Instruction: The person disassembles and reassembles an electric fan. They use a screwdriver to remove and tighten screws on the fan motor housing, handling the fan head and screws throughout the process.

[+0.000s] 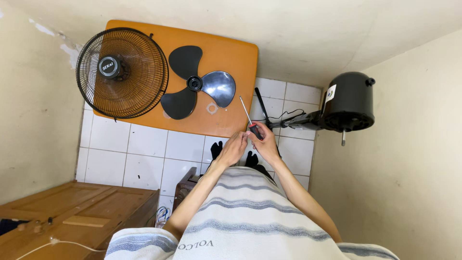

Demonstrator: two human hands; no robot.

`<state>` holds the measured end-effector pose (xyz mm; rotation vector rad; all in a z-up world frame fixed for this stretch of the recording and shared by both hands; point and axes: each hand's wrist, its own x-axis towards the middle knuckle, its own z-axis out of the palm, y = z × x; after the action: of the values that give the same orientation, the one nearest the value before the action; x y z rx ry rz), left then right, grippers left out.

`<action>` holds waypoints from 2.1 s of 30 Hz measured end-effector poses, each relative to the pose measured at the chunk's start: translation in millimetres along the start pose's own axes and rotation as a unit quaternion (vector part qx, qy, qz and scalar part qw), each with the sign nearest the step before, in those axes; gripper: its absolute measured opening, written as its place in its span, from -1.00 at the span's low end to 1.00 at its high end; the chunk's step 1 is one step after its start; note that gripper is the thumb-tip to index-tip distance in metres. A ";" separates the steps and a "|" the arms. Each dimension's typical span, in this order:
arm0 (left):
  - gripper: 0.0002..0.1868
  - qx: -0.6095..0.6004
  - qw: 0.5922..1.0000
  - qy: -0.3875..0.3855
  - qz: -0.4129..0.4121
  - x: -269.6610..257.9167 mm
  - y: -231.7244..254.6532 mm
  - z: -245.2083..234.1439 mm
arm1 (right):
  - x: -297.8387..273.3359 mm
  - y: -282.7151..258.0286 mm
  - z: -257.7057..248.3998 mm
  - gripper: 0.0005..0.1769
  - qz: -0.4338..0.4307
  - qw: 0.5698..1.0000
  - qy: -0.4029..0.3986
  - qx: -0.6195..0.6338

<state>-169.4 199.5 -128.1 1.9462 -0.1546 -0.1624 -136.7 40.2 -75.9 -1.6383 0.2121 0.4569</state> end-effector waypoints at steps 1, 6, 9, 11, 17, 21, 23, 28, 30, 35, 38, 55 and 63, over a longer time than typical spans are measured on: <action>-0.80 0.012 0.999 -0.004 0.038 3.4 8.0 -6.3 | -3.0 -2.6 0.0 -0.48 -0.018 1.000 0.009 0.010; -0.82 0.035 0.995 -0.055 0.071 16.0 42.1 -38.8 | -11.0 -8.7 4.8 -0.44 -0.043 0.996 0.079 0.022; -0.84 0.042 0.992 -0.041 0.109 24.0 55.3 -50.6 | -18.4 -8.1 5.8 -0.45 -0.040 0.992 0.111 0.032; -0.85 0.035 0.993 -0.037 0.110 26.1 58.5 -56.3 | -19.7 -7.2 8.4 -0.49 -0.041 0.990 0.125 0.047; -0.84 -0.063 0.998 -0.002 -0.025 23.3 62.6 -41.4 | -16.8 -12.3 8.3 -0.50 -0.040 0.990 0.124 0.057; -0.85 -0.110 0.992 0.047 -0.038 32.7 56.7 -24.2 | -6.2 -24.4 0.6 -0.49 -0.029 0.993 0.093 0.062; -0.85 -0.154 0.986 0.039 -0.058 30.2 50.2 -11.2 | -13.4 -27.7 -3.5 -0.48 -0.039 0.992 0.091 0.083; -0.81 -0.299 0.949 -0.010 -0.096 54.3 37.8 6.8 | -32.2 -56.3 -22.3 -0.45 -0.073 0.994 0.080 0.016; -0.79 -0.321 0.945 -0.011 -0.068 65.3 37.5 7.8 | -41.4 -68.2 -29.3 -0.42 -0.066 0.995 0.078 0.008; -0.72 -0.327 0.944 -0.026 -0.033 85.6 49.4 -0.2 | -70.4 -83.6 -52.9 -0.43 -0.144 0.984 0.083 -0.066; -0.62 -0.310 0.949 -0.051 -0.022 94.8 61.9 -9.7 | -88.8 -88.3 -66.8 -0.43 -0.149 0.985 0.070 -0.054; -0.53 -0.375 0.926 -0.035 -0.008 95.1 87.9 8.3 | -130.8 -92.0 -106.2 -0.43 -0.171 0.972 0.072 -0.141; -0.52 -0.337 0.941 -0.038 -0.002 92.6 100.3 5.3 | -137.5 -84.3 -110.8 -0.43 -0.199 0.962 0.091 -0.166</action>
<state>-82.6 140.5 -40.6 1.2572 -0.1242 -0.2548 -208.3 -76.0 64.3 -1.9966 -0.0662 0.0312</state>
